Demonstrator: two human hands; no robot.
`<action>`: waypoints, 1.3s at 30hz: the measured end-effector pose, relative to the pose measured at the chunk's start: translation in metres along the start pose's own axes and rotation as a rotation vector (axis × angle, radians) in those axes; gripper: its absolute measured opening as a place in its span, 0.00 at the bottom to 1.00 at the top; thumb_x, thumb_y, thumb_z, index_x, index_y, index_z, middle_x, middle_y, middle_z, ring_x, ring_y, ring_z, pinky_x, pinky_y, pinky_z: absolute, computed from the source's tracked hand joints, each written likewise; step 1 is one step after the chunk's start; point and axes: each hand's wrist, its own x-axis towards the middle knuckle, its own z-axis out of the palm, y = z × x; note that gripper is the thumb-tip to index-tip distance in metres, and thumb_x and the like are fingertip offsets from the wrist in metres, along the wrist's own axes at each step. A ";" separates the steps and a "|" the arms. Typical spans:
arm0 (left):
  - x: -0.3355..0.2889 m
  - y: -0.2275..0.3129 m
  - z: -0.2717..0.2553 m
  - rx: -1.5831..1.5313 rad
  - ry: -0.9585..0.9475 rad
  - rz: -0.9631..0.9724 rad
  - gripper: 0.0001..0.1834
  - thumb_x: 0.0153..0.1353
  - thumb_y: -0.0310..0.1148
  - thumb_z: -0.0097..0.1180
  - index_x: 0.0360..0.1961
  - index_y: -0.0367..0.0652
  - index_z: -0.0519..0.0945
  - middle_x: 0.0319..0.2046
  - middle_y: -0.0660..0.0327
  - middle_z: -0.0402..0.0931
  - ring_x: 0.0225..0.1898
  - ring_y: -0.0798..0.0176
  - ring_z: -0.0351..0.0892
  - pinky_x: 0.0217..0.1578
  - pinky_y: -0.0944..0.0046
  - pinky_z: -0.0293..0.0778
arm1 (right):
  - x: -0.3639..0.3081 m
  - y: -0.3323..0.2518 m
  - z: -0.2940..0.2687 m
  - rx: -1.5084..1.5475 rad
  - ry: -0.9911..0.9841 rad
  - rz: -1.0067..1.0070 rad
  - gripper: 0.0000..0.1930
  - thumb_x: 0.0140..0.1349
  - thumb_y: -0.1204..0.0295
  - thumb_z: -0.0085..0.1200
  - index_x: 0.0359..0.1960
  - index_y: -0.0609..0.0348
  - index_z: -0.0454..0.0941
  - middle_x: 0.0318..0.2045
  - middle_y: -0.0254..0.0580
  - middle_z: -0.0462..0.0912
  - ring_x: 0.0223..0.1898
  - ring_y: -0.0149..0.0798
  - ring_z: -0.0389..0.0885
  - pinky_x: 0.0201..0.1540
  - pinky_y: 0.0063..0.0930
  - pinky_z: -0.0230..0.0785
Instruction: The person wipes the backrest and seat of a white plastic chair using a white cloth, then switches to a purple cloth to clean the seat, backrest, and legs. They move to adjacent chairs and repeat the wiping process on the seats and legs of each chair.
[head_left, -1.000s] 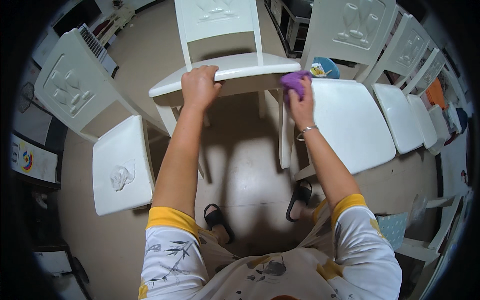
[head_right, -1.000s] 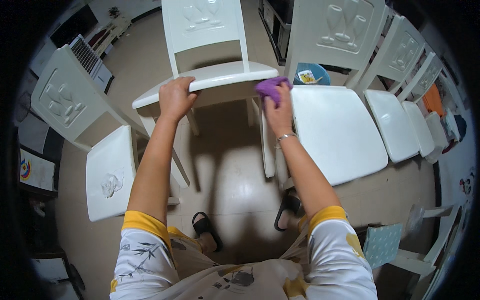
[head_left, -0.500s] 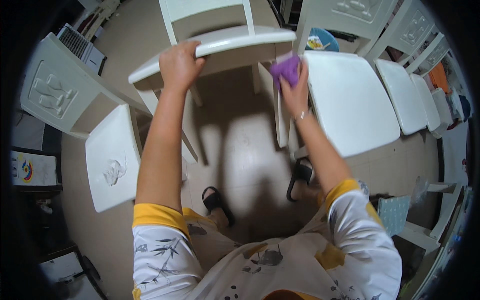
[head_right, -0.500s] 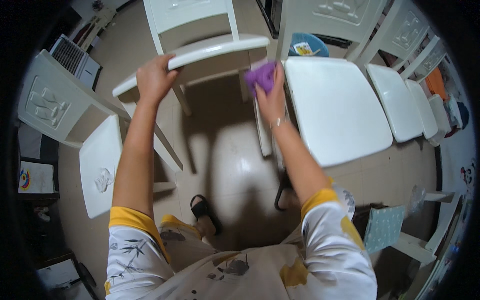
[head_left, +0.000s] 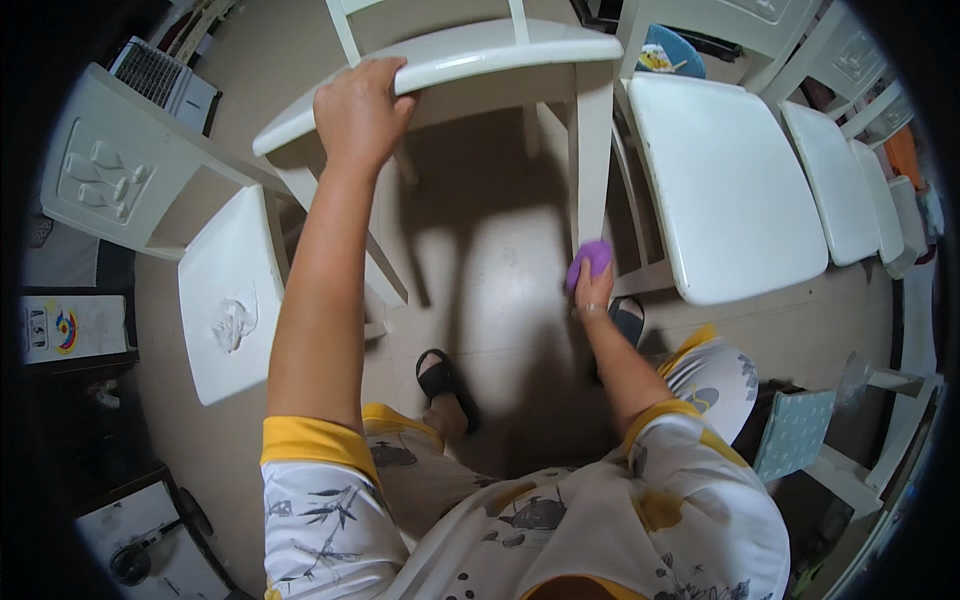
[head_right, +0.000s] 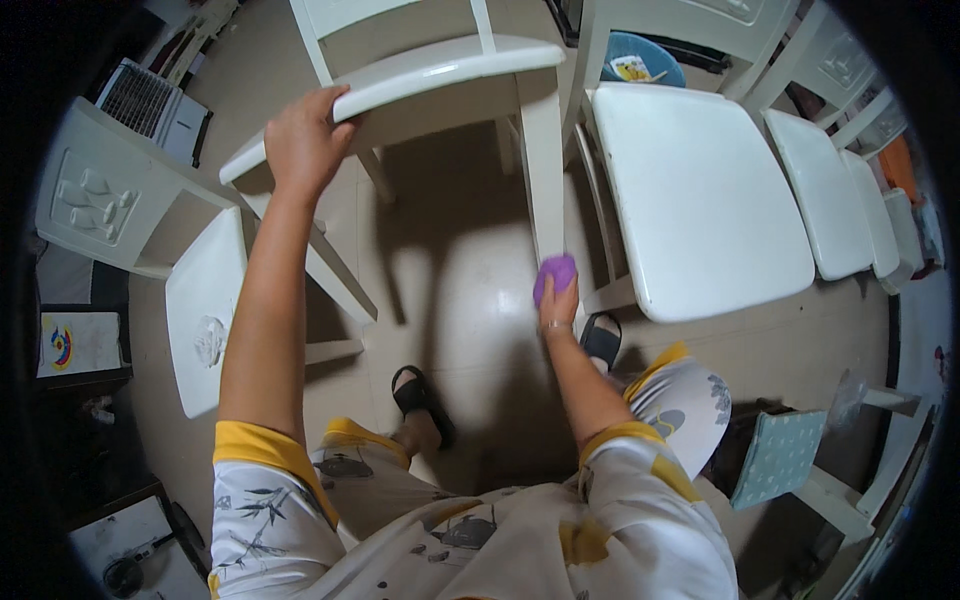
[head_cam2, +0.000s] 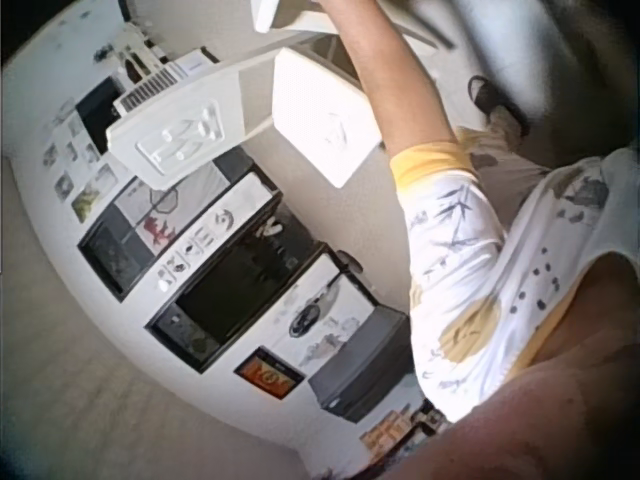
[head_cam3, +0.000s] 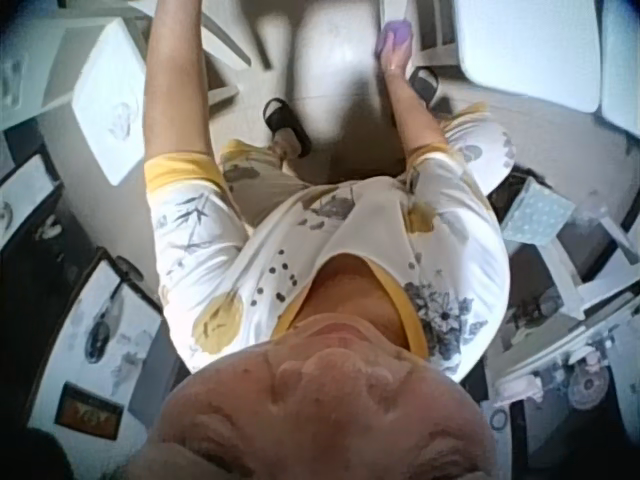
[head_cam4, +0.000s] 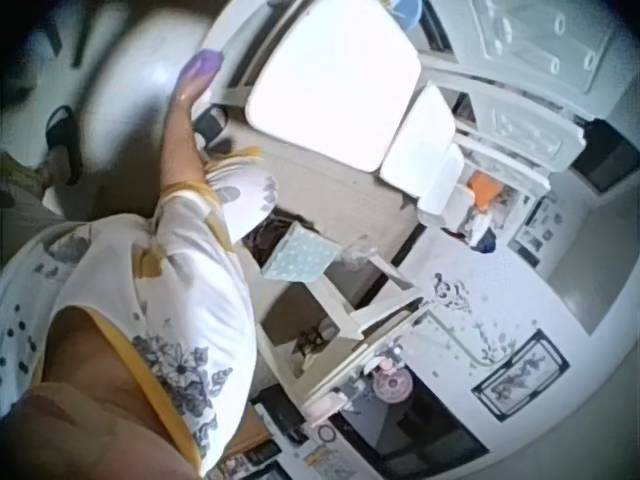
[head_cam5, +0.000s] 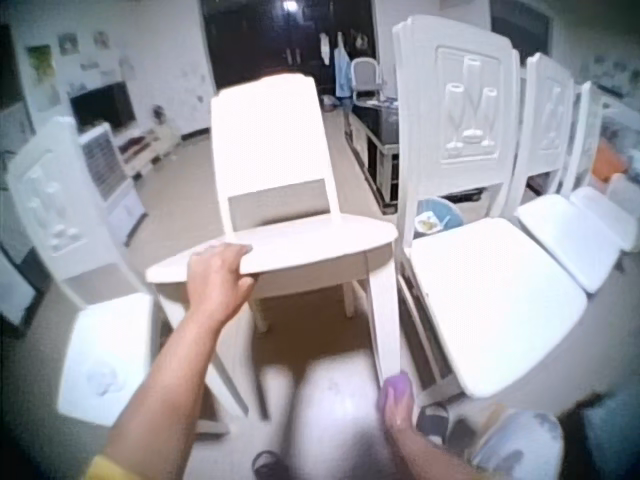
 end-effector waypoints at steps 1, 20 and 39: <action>0.002 -0.001 0.000 -0.003 0.000 -0.002 0.16 0.43 0.36 0.65 0.37 0.51 0.83 0.32 0.65 0.81 0.35 0.58 0.80 0.37 0.57 0.73 | 0.013 -0.019 -0.002 0.082 0.005 -0.076 0.29 0.60 0.63 0.54 0.61 0.62 0.63 0.50 0.62 0.76 0.52 0.59 0.74 0.56 0.41 0.65; -0.002 0.003 -0.003 0.008 -0.005 -0.022 0.16 0.45 0.38 0.65 0.39 0.50 0.83 0.35 0.65 0.82 0.39 0.59 0.80 0.40 0.56 0.72 | 0.110 -0.168 -0.021 0.207 -0.026 -0.352 0.33 0.57 0.64 0.60 0.63 0.62 0.61 0.53 0.60 0.73 0.55 0.56 0.72 0.58 0.39 0.64; 0.006 0.003 -0.008 -0.003 -0.043 -0.025 0.19 0.43 0.42 0.66 0.38 0.50 0.84 0.34 0.63 0.83 0.36 0.57 0.81 0.38 0.57 0.74 | -0.008 0.020 -0.003 -0.261 -0.043 -0.265 0.46 0.53 0.59 0.64 0.68 0.63 0.49 0.61 0.62 0.64 0.62 0.60 0.63 0.64 0.47 0.55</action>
